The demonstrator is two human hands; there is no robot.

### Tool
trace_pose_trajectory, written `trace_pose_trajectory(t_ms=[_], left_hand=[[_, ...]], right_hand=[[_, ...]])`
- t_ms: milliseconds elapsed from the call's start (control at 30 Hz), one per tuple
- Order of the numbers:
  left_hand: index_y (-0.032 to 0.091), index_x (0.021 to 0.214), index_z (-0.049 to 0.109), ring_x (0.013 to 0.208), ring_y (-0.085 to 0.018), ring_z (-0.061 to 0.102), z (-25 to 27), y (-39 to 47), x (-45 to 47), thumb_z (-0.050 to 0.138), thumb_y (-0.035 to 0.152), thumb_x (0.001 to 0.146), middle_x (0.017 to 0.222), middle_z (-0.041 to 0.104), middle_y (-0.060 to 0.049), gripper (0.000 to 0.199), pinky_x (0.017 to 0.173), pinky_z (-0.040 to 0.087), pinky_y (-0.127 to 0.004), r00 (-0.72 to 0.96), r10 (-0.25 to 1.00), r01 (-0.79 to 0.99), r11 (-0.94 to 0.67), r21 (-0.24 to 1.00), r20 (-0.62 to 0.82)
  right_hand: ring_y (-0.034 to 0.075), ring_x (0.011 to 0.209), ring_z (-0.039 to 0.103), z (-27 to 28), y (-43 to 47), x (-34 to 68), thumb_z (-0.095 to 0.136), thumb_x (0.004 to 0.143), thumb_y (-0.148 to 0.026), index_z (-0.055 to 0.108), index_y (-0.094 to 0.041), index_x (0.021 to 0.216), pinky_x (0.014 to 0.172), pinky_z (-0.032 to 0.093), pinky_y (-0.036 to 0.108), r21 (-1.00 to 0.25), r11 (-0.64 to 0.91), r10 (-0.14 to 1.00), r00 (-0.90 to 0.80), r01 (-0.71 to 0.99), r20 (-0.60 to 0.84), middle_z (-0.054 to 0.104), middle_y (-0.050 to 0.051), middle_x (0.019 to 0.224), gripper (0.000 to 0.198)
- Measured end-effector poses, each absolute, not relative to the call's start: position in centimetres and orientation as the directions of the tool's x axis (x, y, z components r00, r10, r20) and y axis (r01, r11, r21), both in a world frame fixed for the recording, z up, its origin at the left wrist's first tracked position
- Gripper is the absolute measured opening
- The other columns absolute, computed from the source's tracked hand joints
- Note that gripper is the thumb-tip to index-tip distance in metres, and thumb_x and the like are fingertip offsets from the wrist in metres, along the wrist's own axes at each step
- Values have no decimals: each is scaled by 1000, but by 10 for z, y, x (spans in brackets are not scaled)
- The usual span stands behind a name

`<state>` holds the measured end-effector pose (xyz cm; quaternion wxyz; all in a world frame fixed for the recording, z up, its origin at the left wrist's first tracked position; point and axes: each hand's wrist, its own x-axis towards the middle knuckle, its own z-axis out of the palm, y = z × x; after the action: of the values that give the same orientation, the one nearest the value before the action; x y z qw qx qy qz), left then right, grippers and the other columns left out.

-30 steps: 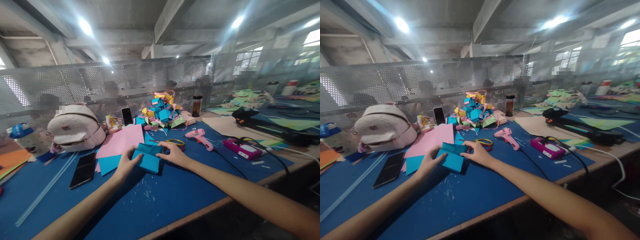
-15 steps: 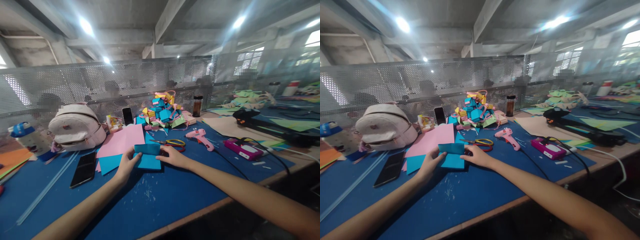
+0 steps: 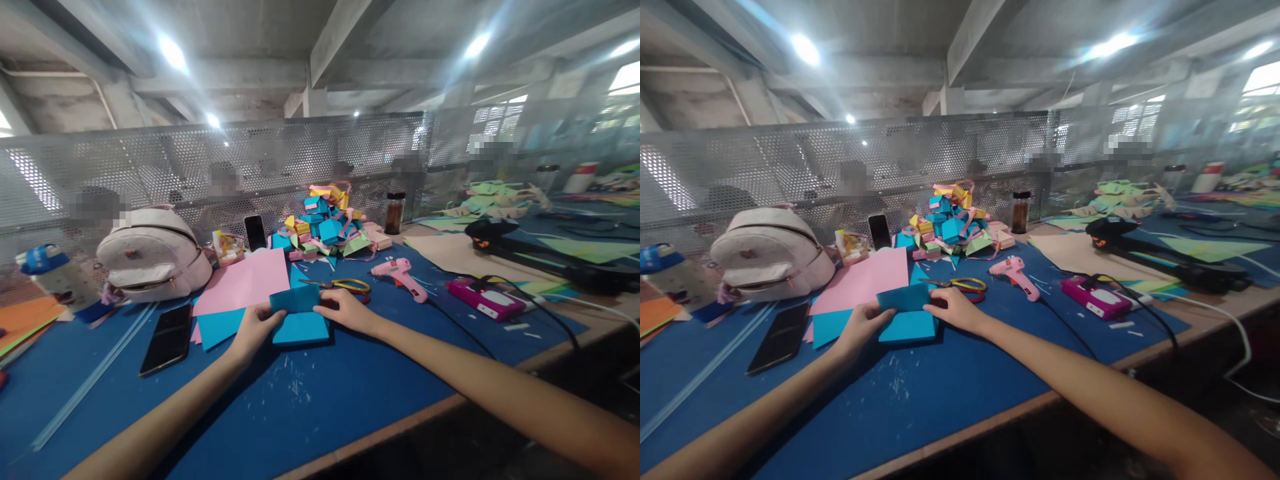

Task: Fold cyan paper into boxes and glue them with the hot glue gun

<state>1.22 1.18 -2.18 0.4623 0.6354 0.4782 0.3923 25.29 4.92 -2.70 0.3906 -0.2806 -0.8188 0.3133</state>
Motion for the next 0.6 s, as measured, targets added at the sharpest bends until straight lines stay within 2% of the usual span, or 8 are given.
trace_pose_trajectory(t_ms=[267, 600], left_hand=[[15, 120, 58, 101, -25, 63, -16, 10, 14, 59, 31, 92, 120, 61, -8, 31, 83, 54, -43, 218, 975, 205, -77, 976, 31], [16, 121, 56, 100, -23, 64, -9, 8, 17, 58, 30, 93, 121, 61, -9, 31, 83, 54, -43, 40, 980, 118, -200, 973, 196]], right_hand=[[24, 80, 62, -27, 48, 251, 61, 86, -46, 64, -18, 85, 70, 51, 33, -741, 640, 710, -526, 204, 468, 67, 4, 76, 28], [20, 70, 57, -29, 56, 254, 55, 89, -45, 54, -19, 79, 63, 48, 31, -759, 616, 761, -410, 212, 503, 57, 1, 70, 28]])
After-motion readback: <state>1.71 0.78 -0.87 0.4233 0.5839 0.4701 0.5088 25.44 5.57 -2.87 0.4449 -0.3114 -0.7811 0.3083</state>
